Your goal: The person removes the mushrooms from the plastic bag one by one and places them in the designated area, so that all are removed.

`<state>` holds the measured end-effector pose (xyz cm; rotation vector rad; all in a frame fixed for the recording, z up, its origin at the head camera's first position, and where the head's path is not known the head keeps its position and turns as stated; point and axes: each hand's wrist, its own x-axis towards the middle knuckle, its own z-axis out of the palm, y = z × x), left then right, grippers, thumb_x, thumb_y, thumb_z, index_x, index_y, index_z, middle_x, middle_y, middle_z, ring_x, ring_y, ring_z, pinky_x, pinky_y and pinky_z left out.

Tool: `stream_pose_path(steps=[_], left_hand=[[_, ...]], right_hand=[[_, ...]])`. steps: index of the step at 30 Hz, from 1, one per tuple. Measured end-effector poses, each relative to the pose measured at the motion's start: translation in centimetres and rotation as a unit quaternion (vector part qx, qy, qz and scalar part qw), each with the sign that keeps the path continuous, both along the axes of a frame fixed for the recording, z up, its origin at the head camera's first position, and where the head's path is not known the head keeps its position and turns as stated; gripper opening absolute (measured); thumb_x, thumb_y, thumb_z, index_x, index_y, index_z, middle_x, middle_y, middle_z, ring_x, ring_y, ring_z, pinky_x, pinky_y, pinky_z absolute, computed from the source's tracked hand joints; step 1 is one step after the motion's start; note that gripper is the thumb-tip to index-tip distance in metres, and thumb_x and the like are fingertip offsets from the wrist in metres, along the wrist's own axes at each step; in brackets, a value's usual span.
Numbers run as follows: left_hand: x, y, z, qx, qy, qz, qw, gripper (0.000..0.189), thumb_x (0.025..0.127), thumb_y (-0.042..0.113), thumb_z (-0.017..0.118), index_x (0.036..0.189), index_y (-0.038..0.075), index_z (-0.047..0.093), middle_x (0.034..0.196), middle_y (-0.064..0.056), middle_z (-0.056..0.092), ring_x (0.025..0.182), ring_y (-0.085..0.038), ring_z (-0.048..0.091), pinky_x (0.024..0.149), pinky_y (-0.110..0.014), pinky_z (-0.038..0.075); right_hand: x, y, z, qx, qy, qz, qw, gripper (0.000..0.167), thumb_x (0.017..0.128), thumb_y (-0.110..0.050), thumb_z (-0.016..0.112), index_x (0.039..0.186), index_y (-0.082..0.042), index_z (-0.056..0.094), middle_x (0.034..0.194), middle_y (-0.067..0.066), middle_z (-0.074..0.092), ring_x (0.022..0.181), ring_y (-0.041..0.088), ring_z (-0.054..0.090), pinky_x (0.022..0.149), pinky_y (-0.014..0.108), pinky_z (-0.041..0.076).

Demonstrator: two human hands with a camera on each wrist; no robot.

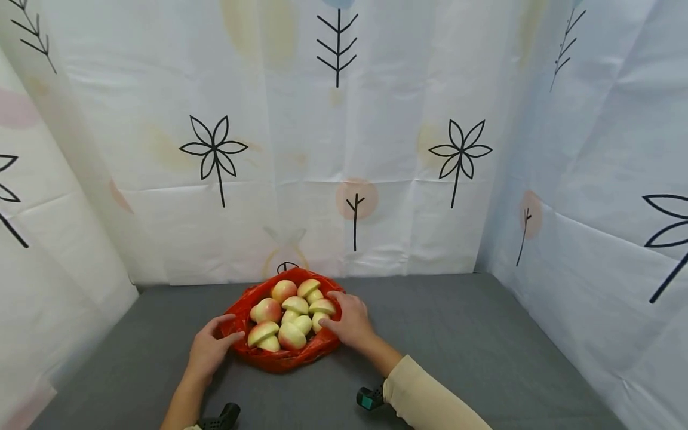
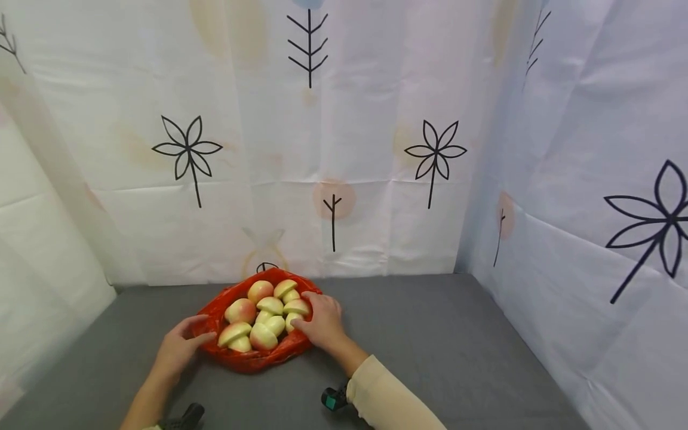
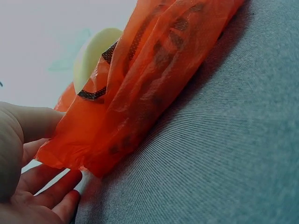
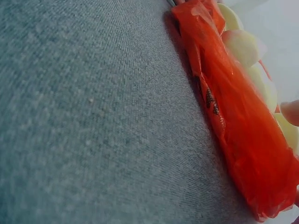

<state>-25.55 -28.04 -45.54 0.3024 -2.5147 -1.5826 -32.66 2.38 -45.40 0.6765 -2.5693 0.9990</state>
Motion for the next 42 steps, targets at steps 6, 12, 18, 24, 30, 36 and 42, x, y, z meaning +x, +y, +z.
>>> stream_pose_path(steps=[6,12,18,24,30,36,42], left_hand=[[-0.19,-0.12,-0.26,-0.007,-0.013,-0.005,0.9999,0.061,0.088,0.023,0.071,0.139,0.004,0.045,0.146,-0.027,0.036,0.131,-0.042,0.032,0.106,-0.06,0.027],[-0.34,-0.38,-0.57,-0.014,-0.004,-0.007,0.9999,0.061,0.087,0.021,0.072,0.139,0.003,0.045,0.145,-0.028,0.037,0.129,-0.043,0.034,0.105,-0.06,0.028],[-0.23,-0.48,-0.46,-0.046,0.017,0.01,0.9988,0.057,0.089,0.021,0.071,0.137,0.002,0.047,0.139,-0.03,0.043,0.124,-0.043,0.04,0.101,-0.058,0.033],[-0.05,-0.19,-0.5,-0.06,0.014,0.02,0.9979,0.056,0.09,0.021,0.069,0.137,0.003,0.047,0.139,-0.031,0.044,0.124,-0.044,0.04,0.101,-0.06,0.032],[0.11,0.01,-0.58,-0.078,0.017,0.018,0.9966,0.054,0.09,0.019,0.07,0.136,0.002,0.048,0.135,-0.032,0.049,0.119,-0.044,0.046,0.096,-0.059,0.037],[0.08,0.03,-0.5,-0.082,0.023,0.02,0.9961,0.051,0.089,0.017,0.07,0.134,0.001,0.05,0.127,-0.029,0.057,0.109,-0.039,0.055,0.087,-0.049,0.045],[0.16,-0.01,-0.58,-0.086,0.025,0.021,0.9958,0.052,0.089,0.018,0.071,0.134,0.001,0.05,0.125,-0.028,0.059,0.107,-0.037,0.056,0.083,-0.043,0.045]], right_hand=[[0.2,-0.49,-0.34,0.041,-0.014,-0.004,0.9991,0.064,0.078,-0.036,0.078,0.132,-0.01,0.055,0.128,0.011,0.058,0.122,0.036,0.044,0.104,0.058,0.024],[0.32,-0.86,-0.44,0.057,-0.011,-0.013,0.9982,0.067,0.077,-0.036,0.08,0.134,-0.012,0.054,0.129,0.008,0.058,0.123,0.034,0.043,0.105,0.059,0.021],[0.6,-1.09,-0.37,0.056,0.003,0.002,0.9984,0.069,0.079,-0.035,0.079,0.137,-0.012,0.052,0.133,0.007,0.056,0.125,0.034,0.041,0.105,0.059,0.021],[0.88,-0.88,-0.58,0.083,-0.004,-0.01,0.9965,0.072,0.079,-0.035,0.08,0.141,-0.015,0.048,0.135,0.005,0.055,0.126,0.031,0.04,0.106,0.058,0.02],[0.93,-0.72,-0.69,0.085,-0.005,-0.01,0.9963,0.072,0.079,-0.034,0.08,0.141,-0.015,0.048,0.134,0.006,0.054,0.125,0.031,0.04,0.107,0.061,0.018],[0.75,-0.72,-0.79,0.083,0.005,-0.01,0.9965,0.072,0.078,-0.035,0.081,0.139,-0.015,0.049,0.132,0.007,0.056,0.124,0.031,0.041,0.107,0.061,0.018],[0.54,-0.6,-0.67,0.073,0.015,-0.009,0.9972,0.074,0.075,-0.036,0.082,0.138,-0.015,0.05,0.13,0.007,0.057,0.121,0.03,0.043,0.107,0.06,0.018]])
